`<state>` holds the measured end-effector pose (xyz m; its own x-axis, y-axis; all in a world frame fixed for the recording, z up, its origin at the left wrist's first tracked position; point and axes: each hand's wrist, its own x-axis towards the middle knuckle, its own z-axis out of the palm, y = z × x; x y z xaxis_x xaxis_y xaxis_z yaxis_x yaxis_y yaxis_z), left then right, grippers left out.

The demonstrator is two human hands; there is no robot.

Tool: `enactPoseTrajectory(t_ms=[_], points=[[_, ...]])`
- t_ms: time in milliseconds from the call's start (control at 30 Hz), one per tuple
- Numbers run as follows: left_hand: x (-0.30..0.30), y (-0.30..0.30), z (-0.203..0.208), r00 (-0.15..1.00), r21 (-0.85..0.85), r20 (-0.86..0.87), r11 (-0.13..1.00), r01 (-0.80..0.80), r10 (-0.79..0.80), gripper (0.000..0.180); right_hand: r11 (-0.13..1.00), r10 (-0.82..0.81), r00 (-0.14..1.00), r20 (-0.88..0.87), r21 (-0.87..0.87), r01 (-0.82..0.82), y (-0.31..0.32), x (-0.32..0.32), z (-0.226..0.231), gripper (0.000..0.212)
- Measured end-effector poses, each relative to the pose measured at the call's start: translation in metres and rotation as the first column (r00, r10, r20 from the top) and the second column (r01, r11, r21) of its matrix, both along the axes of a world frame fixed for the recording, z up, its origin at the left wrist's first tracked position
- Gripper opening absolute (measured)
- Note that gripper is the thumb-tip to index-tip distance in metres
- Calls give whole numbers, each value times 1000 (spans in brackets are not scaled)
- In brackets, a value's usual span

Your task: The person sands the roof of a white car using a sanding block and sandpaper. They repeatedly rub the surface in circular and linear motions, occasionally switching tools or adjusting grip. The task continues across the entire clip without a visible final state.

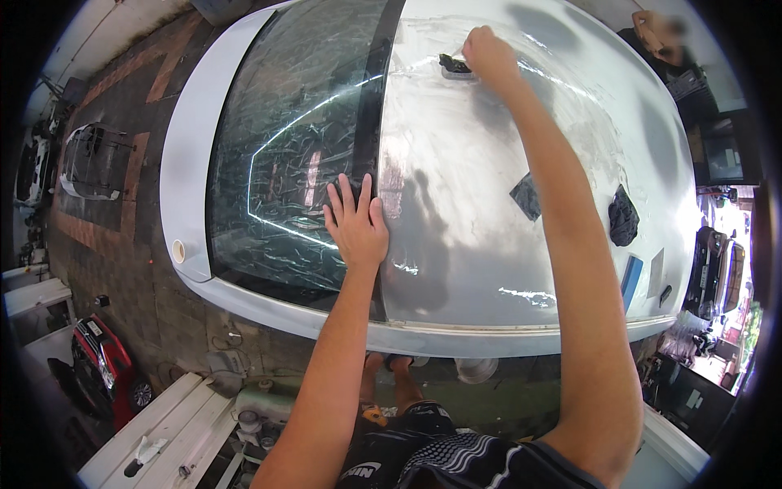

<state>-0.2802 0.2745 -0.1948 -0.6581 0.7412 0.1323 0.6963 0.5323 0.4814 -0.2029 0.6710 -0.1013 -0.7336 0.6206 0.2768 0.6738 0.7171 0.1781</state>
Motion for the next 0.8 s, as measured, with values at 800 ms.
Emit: enactPoseTrajectory(t_ms=[800], points=[[14,10,0,999,30,8,999,41,-42,48,890,203,958,-203,-369,-267,7,-118,3,20]])
